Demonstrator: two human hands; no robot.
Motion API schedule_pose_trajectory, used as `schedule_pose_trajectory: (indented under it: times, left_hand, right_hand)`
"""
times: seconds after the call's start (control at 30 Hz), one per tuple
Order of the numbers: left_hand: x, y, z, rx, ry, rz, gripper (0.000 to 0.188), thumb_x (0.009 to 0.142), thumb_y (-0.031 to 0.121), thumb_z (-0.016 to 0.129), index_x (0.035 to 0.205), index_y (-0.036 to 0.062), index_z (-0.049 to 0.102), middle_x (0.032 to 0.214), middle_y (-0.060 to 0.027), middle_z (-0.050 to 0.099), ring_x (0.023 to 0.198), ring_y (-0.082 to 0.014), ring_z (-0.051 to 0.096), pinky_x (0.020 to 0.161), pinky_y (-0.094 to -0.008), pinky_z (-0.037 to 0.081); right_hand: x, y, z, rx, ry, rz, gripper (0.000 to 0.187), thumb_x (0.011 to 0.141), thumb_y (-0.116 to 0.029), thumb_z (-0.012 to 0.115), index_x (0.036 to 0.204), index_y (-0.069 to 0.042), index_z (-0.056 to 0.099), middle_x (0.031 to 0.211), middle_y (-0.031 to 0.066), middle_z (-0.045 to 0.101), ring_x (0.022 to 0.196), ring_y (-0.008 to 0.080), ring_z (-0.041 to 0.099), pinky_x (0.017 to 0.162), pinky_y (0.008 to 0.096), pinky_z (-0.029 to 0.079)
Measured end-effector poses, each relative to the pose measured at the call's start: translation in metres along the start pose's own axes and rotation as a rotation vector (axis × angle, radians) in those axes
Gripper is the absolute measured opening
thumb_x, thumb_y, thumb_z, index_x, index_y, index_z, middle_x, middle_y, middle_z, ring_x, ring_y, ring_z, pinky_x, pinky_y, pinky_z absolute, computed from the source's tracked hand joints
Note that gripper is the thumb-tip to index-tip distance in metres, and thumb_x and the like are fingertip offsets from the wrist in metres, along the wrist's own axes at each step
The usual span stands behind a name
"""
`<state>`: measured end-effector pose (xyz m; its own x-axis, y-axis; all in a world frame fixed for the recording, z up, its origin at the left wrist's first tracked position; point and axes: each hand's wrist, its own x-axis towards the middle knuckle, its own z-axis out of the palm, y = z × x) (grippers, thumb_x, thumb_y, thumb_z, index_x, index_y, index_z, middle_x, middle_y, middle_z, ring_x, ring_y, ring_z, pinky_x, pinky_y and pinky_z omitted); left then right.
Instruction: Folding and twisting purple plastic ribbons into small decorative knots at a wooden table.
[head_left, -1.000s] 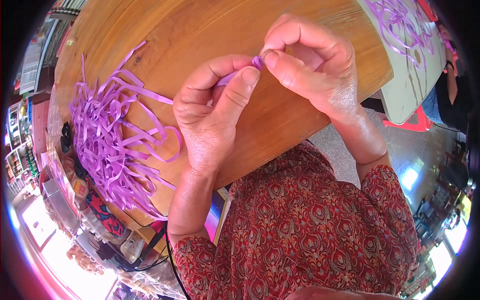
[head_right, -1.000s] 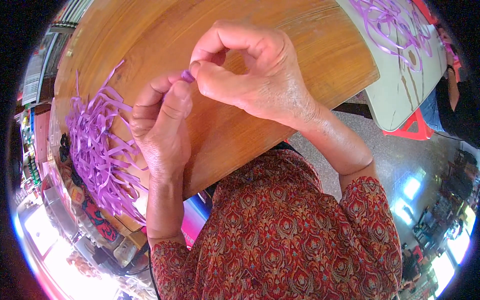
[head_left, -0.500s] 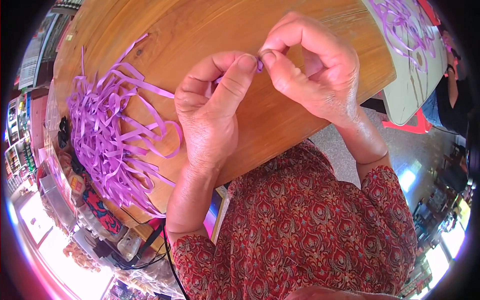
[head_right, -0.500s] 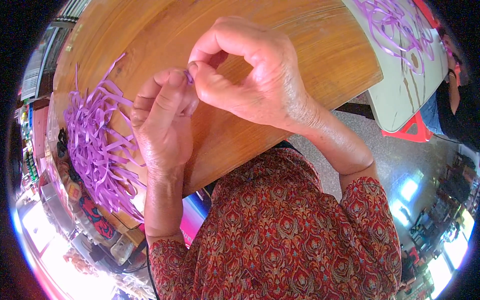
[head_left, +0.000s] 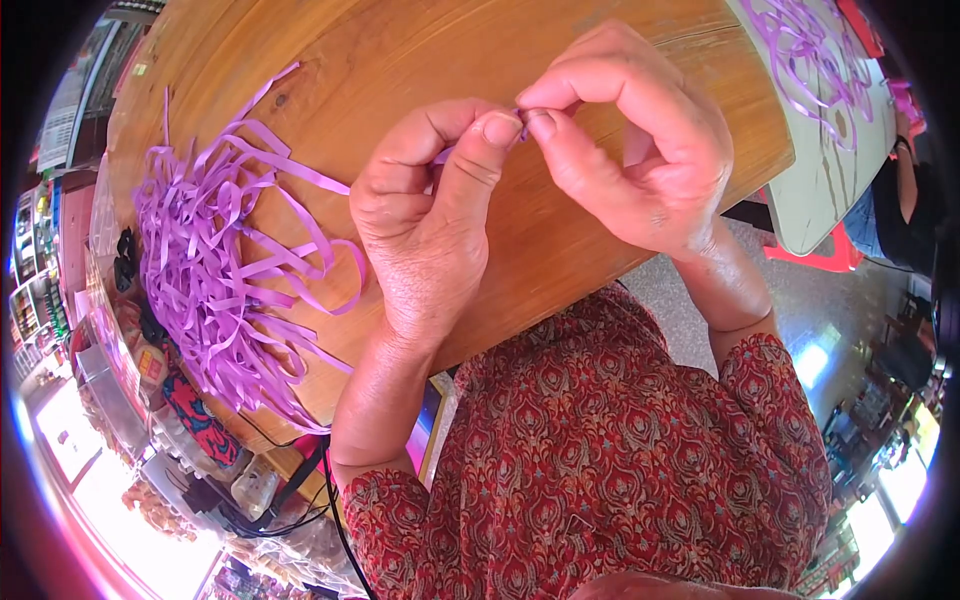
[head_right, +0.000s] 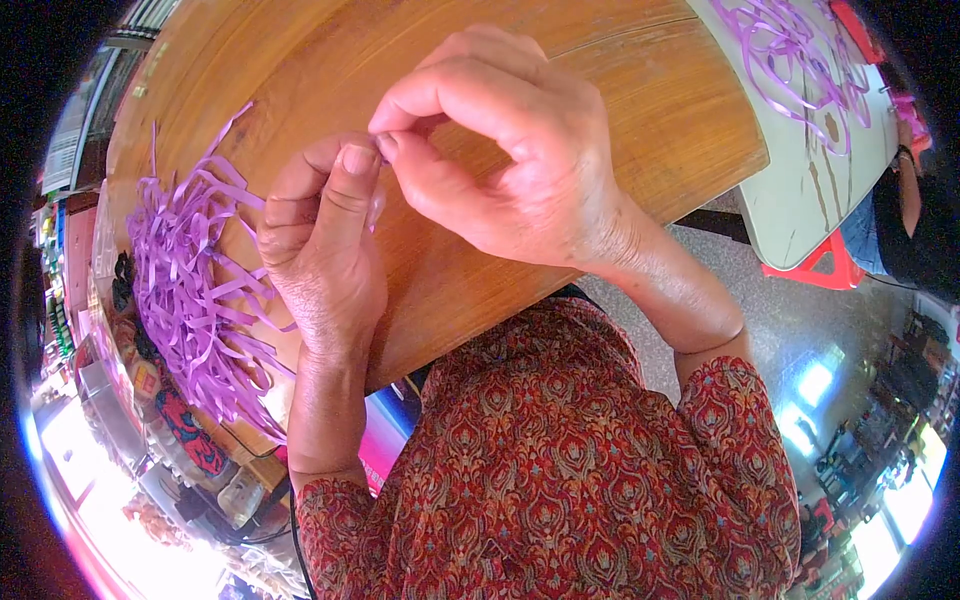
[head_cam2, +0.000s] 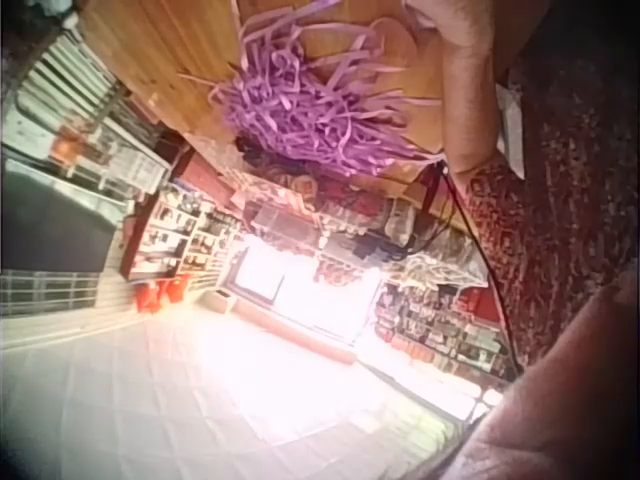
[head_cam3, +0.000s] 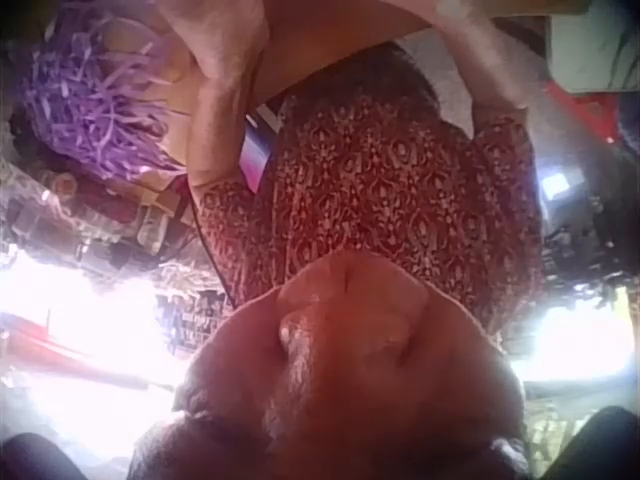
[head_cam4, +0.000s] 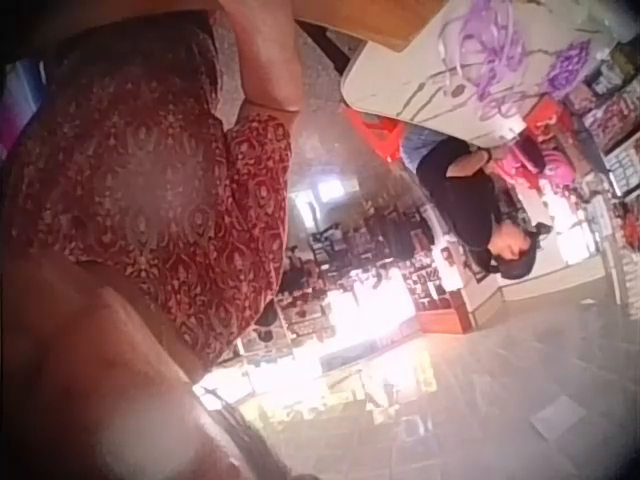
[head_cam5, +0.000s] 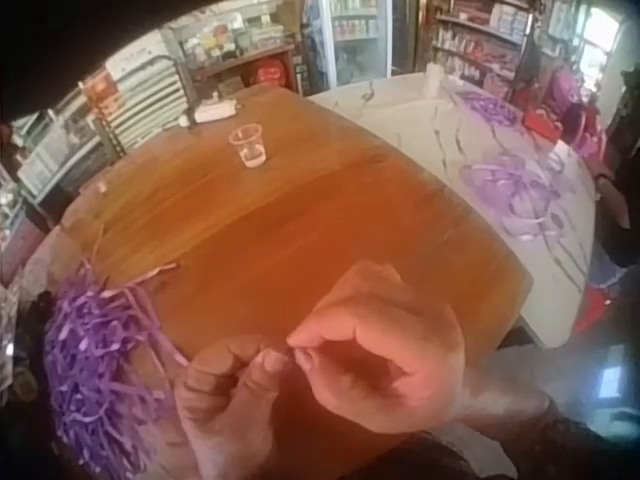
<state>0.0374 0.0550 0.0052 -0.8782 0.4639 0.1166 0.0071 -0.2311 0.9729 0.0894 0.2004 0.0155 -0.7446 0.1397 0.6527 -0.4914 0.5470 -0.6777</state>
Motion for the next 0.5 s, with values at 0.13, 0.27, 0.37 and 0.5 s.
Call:
schedule_pose_trajectory:
  times: [0.13, 0.27, 0.37, 0.5]
  left_hand:
    - [0.0001, -0.0031, -0.0015, -0.009, -0.009, -0.004, 0.012, 0.086, 0.01, 0.059, 0.09, -0.0011, 0.062, 0.075, -0.0014, 0.06, 0.06, -0.0054, 0.044, 0.053, -0.0191, 0.032]
    - [0.0006, -0.0036, -0.0027, -0.008, -0.007, -0.036, 0.013, 0.087, 0.011, 0.059, 0.089, -0.0013, 0.062, 0.075, -0.0014, 0.06, 0.06, -0.0054, 0.043, 0.053, -0.0191, 0.031]
    - [0.0004, -0.0009, -0.004, -0.096, -0.04, -0.124, 0.007, 0.086, 0.007, 0.06, 0.089, 0.0007, 0.062, 0.079, 0.0031, 0.059, 0.07, -0.0016, 0.047, 0.064, -0.0149, 0.039]
    - [0.0008, -0.0013, -0.0018, -0.206, -0.056, -0.124, 0.009, 0.086, 0.009, 0.06, 0.09, 0.0007, 0.063, 0.083, 0.0004, 0.061, 0.077, -0.0043, 0.052, 0.072, -0.0176, 0.041]
  right_hand:
    - [-0.0015, 0.0024, 0.0014, -0.118, 0.001, -0.068, 0.017, 0.066, 0.012, 0.06, 0.08, 0.002, 0.057, 0.072, 0.0074, 0.056, 0.064, 0.0167, 0.053, 0.059, 0.0268, 0.041]
    - [-0.0026, 0.0011, 0.0033, -0.165, 0.007, -0.052, 0.017, 0.065, 0.012, 0.06, 0.078, 0.001, 0.056, 0.071, 0.0064, 0.056, 0.064, 0.0164, 0.053, 0.059, 0.0269, 0.041]
    - [-0.0037, -0.0007, 0.0035, -0.129, 0.019, -0.011, 0.015, 0.067, 0.011, 0.06, 0.077, 0.001, 0.055, 0.071, 0.0062, 0.055, 0.063, 0.016, 0.052, 0.059, 0.026, 0.041]
    - [-0.0046, -0.0041, 0.0023, 0.036, 0.004, 0.146, 0.012, 0.072, 0.01, 0.059, 0.08, 0.002, 0.055, 0.074, 0.0058, 0.055, 0.067, 0.0133, 0.05, 0.063, 0.0237, 0.04]
